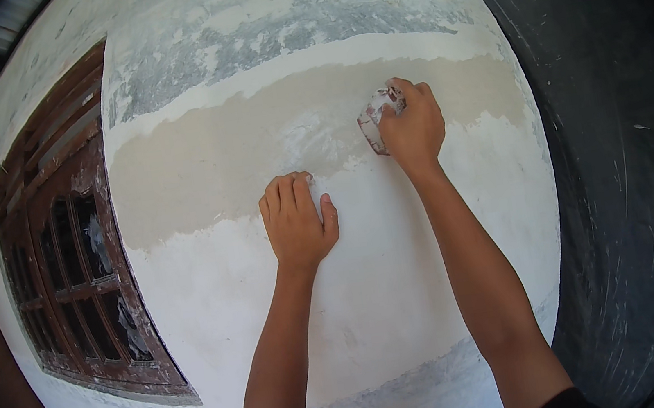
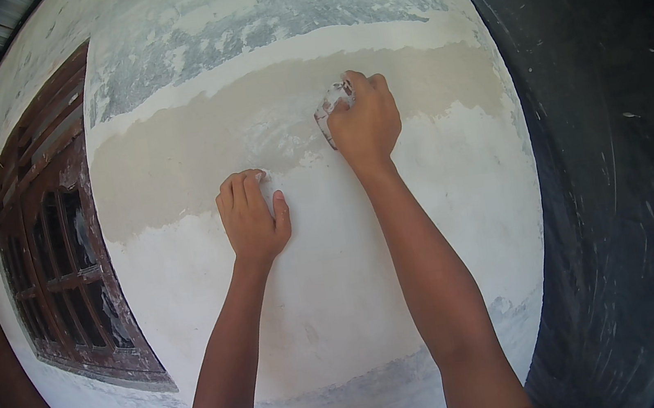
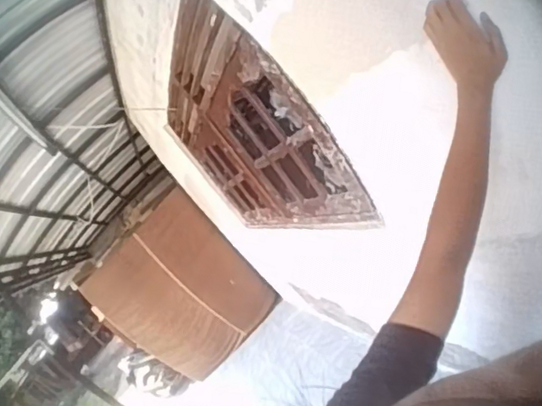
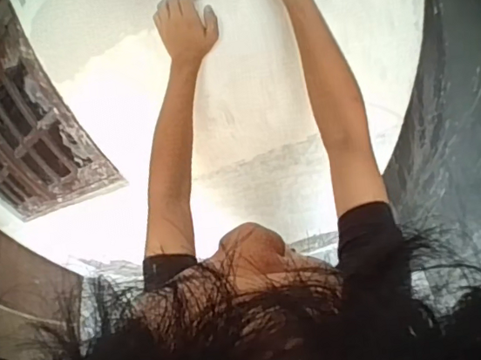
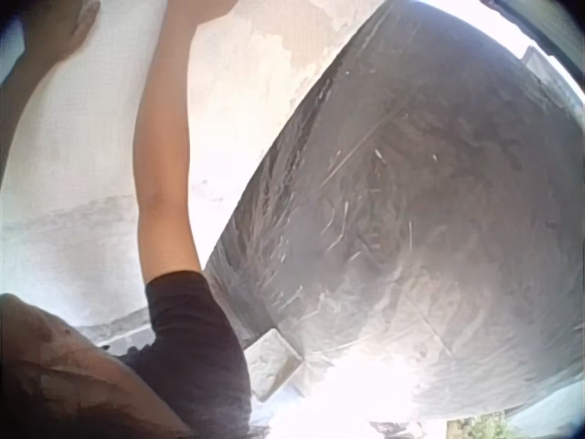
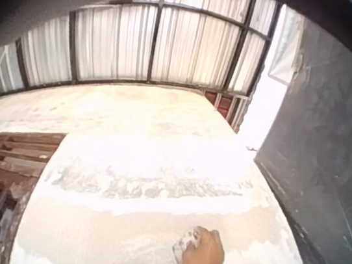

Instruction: The person patches a hole in an exterior wall by applying filler material from a tray to the wall with a putty knife.

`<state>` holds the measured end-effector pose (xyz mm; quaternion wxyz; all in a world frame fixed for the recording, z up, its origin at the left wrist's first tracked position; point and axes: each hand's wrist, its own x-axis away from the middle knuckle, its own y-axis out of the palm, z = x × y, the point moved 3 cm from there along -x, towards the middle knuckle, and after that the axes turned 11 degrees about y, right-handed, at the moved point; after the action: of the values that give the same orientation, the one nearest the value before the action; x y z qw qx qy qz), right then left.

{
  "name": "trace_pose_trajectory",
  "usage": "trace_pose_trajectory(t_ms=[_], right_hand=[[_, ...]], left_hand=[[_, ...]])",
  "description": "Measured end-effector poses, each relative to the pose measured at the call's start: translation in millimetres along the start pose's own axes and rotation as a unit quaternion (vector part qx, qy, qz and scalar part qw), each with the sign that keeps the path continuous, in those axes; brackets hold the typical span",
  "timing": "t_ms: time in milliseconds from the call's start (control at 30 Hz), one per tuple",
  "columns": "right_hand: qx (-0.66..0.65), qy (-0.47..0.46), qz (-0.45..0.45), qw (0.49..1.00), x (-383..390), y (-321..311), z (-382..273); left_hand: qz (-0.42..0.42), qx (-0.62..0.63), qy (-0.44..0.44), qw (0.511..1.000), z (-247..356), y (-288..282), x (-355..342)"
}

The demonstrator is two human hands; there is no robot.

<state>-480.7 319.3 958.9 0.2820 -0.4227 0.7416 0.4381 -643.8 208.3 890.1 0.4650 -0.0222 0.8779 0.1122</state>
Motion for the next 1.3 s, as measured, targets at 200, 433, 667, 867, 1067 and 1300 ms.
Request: trace_pose_trajectory(t_ms=[200, 433, 667, 867, 1067, 1300], right_hand=[[-0.01, -0.107, -0.197, 0.974, 21, 12, -17], [-0.052, -0.04, -0.058, 0.996, 1, -7, -11], [-0.03, 0.003, 0.0, 1.0, -8, -8, 6], [0.013, -0.056, -0.131, 0.99, 6, 6, 7], [-0.032, -0.02, -0.008, 0.999, -5, -17, 9], [-0.019, -0.046, -0.154, 0.987, 23, 15, -10]], left_hand=[[-0.006, -0.003, 0.003, 1.0, -1, 1, 2], [-0.004, -0.007, 0.004, 1.0, -3, 1, 2], [-0.005, -0.01, 0.007, 1.0, -3, 3, 2], [-0.009, -0.006, -0.002, 1.0, 1, 2, 0], [0.02, -0.054, 0.032, 0.998, 2, 1, 0], [0.052, -0.036, 0.027, 0.998, -1, 5, 2]])
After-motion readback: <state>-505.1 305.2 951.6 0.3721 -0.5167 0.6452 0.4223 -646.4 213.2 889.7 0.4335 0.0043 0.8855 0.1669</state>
